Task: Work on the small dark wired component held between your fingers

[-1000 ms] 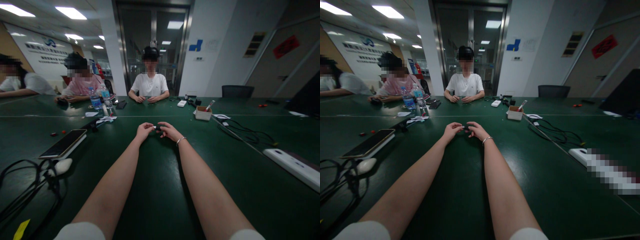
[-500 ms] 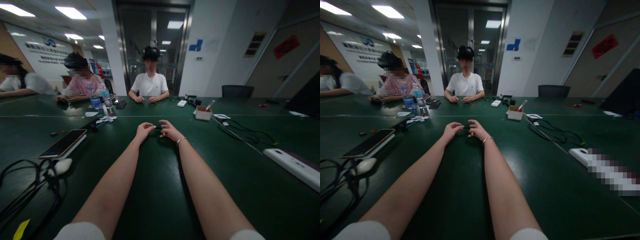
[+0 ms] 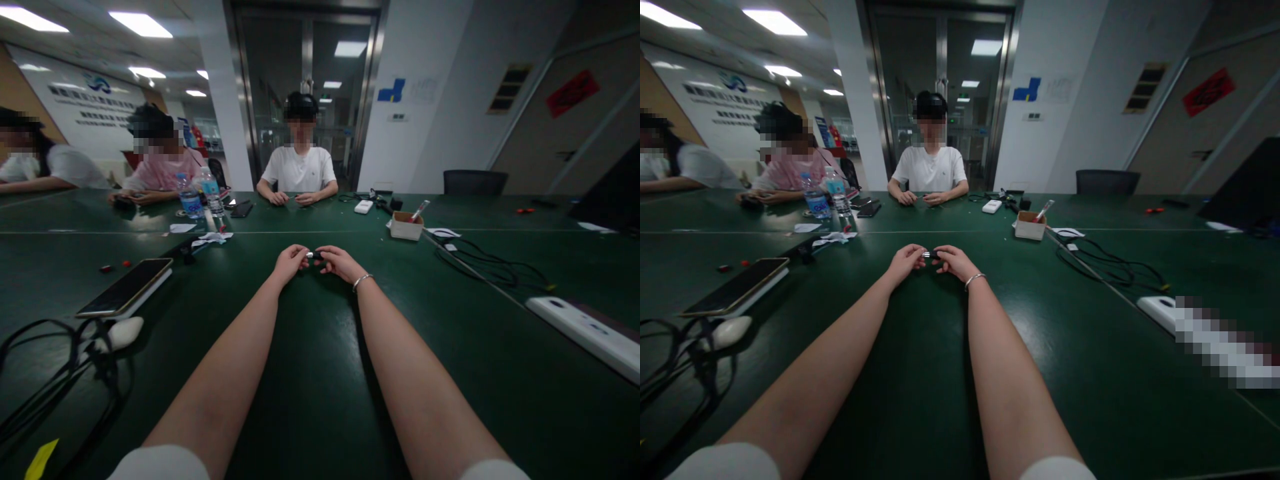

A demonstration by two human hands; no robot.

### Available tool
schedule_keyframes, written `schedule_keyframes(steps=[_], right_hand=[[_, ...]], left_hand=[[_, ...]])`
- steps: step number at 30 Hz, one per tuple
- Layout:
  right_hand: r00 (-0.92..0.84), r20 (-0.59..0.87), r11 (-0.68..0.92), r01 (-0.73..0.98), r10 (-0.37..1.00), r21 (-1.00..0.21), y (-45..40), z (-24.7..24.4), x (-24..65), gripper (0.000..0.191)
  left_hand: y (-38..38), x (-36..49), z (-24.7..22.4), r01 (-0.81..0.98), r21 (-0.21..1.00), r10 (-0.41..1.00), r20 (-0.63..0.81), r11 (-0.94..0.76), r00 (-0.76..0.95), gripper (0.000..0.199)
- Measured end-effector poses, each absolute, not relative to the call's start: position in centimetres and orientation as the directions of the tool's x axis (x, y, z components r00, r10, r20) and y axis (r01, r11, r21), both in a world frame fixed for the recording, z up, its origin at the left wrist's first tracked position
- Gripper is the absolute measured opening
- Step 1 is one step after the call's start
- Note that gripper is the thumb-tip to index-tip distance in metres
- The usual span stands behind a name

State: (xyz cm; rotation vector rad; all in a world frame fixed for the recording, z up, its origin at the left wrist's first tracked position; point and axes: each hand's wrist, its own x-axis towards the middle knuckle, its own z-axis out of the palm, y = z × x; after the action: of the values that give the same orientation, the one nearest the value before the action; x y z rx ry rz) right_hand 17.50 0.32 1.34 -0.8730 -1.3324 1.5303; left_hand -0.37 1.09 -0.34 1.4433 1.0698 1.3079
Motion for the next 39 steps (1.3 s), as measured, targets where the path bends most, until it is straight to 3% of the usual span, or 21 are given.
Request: schedule_keyframes(steps=[34,39], right_hand=[[-0.351,0.056,-0.019,-0.205,0.935,-0.979,0.95,0.61,17.58,0.017],[-0.339,0.055,-0.022,-0.220,0.939,-0.975,0.75,0.80,17.57,0.015]], left_hand=[[1.21,-0.49,-0.65,0.179,0.949,0.964,0.248,-0.261,0.093,0.021],[1.08,-0.34,-0.42,0.118,0.964,0.970,0.241,-0.237,-0.016,0.020]])
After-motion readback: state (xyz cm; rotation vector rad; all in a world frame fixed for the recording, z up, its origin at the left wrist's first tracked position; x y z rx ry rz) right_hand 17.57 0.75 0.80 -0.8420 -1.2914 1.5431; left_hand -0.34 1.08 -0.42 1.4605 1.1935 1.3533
